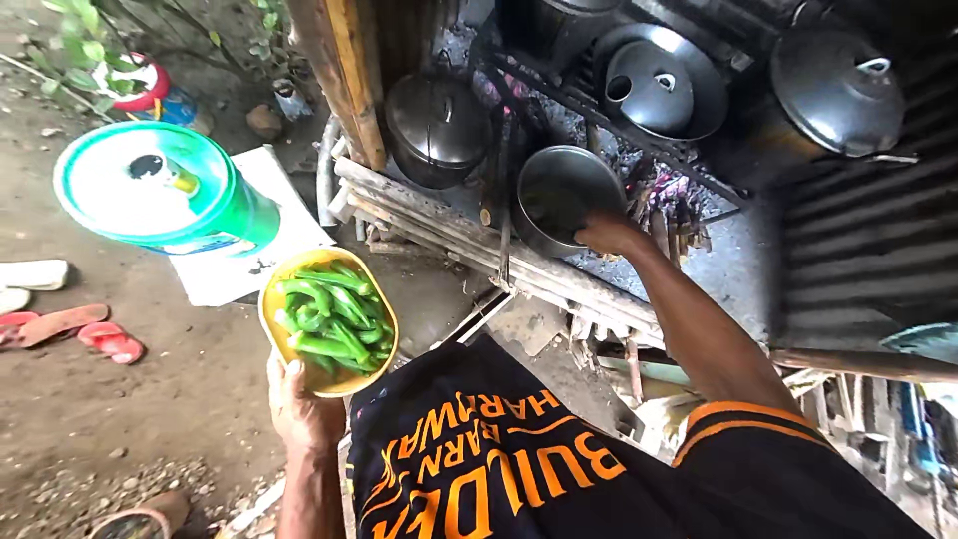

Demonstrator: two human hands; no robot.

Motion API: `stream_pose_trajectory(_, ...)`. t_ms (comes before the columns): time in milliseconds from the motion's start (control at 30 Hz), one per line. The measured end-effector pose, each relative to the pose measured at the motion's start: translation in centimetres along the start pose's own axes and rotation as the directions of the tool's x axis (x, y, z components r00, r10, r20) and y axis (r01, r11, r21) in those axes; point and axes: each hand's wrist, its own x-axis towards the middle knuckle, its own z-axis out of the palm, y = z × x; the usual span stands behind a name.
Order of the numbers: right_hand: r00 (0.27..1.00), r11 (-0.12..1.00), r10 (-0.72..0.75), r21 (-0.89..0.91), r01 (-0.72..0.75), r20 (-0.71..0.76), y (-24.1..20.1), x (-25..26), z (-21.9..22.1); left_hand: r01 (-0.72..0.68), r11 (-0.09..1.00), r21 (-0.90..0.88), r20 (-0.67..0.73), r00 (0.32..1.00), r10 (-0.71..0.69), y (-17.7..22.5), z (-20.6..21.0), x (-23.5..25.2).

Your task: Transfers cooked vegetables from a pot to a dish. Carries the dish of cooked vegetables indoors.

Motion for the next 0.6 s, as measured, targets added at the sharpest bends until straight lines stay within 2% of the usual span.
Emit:
stream_pose_trajectory(100, 0.98, 0.995, -0.001, -0.098, -0.018, -0.199, 1.8, -2.5, -0.5, 0.002, 1.0, -0.011, -0.043, 0.999, -0.003, -0.2, 0.5, -0.8)
stream_pose_trajectory(200, 0.923, 0.996, -0.046, -0.088, 0.013, -0.383, 3.9, -5.1, 0.1, 0.008, 1.0, -0.016, -0.058, 0.998, -0.009, -0.4, 0.8, -0.9)
stream_pose_trajectory(367, 0.891, 0.999, 0.037, 0.049, -0.017, -0.452, 5.0, -7.7, 1.7, 0.014, 0.999, -0.042, -0.02, 1.0, -0.015, -0.6, 1.1, 0.0)
stream_pose_trajectory(533, 0.744, 0.989, 0.088, 0.15, 0.017, -0.663, 4.9, -10.2, 5.3, 0.005, 0.999, -0.05, -0.03, 1.0, -0.006, -0.2, 1.2, 1.7)
stream_pose_trajectory(567, 0.746, 0.986, 0.101, 0.163, 0.01, -0.659, 4.7, -10.2, 6.1, 0.015, 0.999, -0.047, -0.069, 0.997, -0.018, 0.2, 1.5, 1.9)
stream_pose_trajectory(600, 0.78, 0.987, 0.11, 0.162, -0.011, -0.616, 4.5, -10.1, 6.9, 0.028, 0.999, -0.045, -0.115, 0.993, -0.033, 0.7, 1.6, 1.9)
